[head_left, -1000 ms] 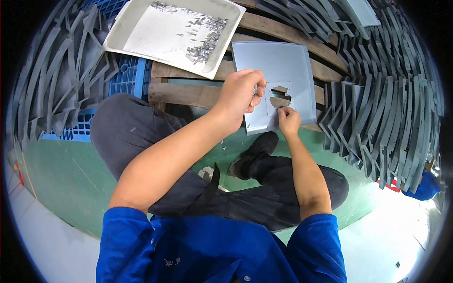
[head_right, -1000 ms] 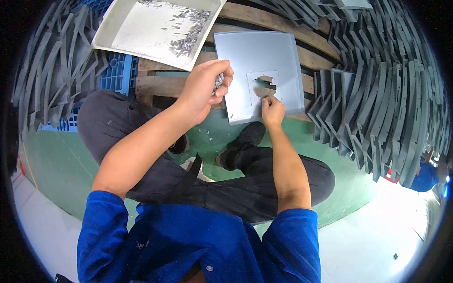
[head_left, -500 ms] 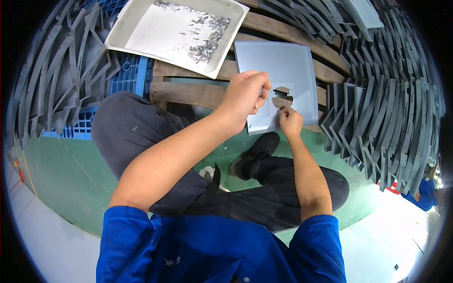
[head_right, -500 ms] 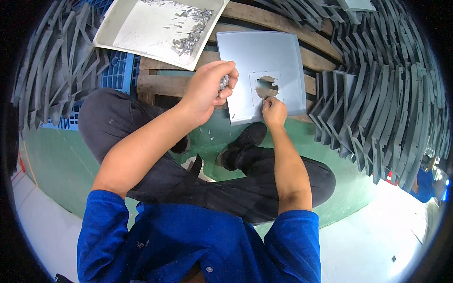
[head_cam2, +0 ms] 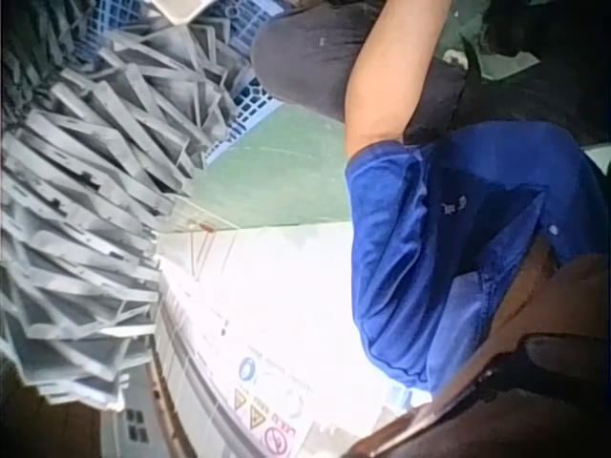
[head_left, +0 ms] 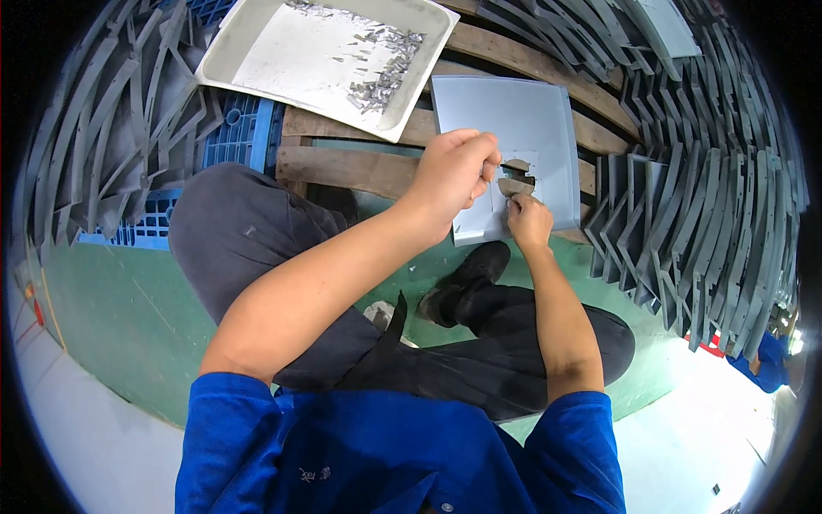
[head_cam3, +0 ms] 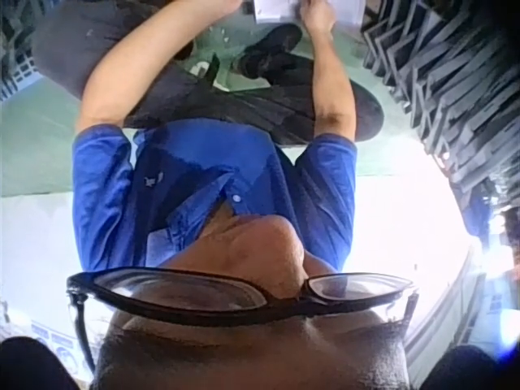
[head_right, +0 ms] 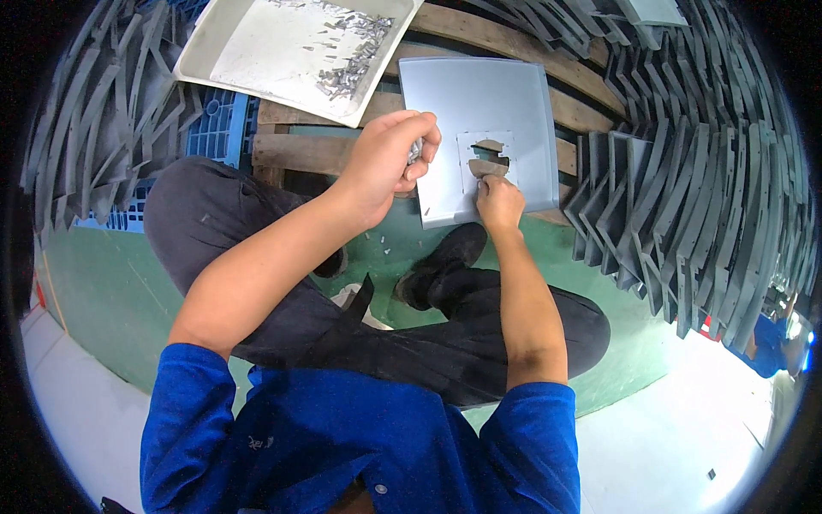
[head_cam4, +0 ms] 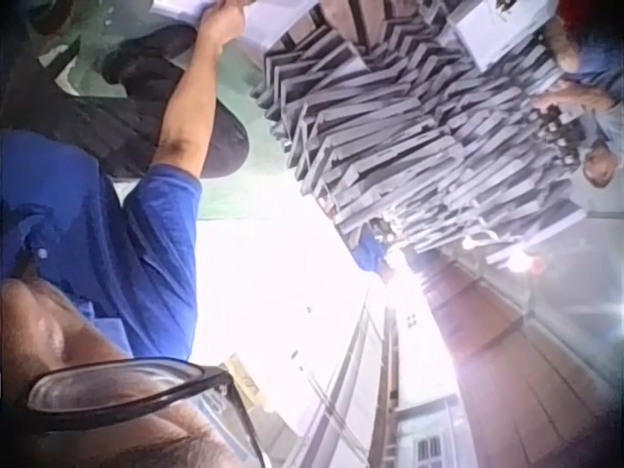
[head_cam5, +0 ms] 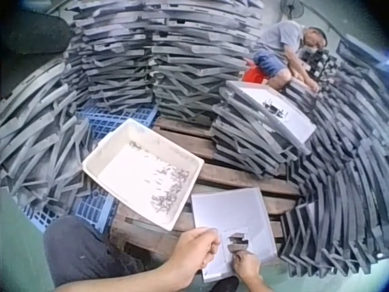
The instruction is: The person sorts small metal clips and inspects metal panels by hand.
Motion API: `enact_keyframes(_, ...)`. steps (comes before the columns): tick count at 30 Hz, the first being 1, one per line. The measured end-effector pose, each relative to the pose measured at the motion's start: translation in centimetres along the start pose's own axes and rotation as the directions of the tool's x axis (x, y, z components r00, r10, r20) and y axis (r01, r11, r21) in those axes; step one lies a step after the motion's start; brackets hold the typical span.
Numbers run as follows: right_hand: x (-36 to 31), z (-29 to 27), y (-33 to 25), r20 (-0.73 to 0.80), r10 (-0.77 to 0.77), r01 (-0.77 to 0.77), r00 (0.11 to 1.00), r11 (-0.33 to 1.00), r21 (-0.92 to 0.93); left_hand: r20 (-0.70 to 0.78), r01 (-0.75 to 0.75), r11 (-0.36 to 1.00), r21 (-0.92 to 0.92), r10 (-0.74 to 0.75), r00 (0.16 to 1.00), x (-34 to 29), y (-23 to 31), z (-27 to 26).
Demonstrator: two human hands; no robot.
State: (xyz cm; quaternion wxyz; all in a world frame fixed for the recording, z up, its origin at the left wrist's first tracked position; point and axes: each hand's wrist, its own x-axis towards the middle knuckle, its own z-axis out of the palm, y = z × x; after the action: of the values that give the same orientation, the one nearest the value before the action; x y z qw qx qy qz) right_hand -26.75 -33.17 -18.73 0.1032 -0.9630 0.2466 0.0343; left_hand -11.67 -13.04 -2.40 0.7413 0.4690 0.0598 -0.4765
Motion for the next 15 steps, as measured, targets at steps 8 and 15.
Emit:
enact_keyframes(8, 0.1, 0.2, 0.3, 0.040, 0.084, -0.086, 0.996, 0.996, 0.030, -0.001, 0.000, 1.000, 0.009, 0.000, 1.000, -0.1, 0.0, 0.0)
enact_keyframes(15, 1.2, 0.7, 1.5, 0.040, 0.315, -0.298, 0.948, 0.839, 0.454, 0.002, -0.001, 1.000, -0.006, 0.001, 1.000, -0.2, 0.1, 0.0)
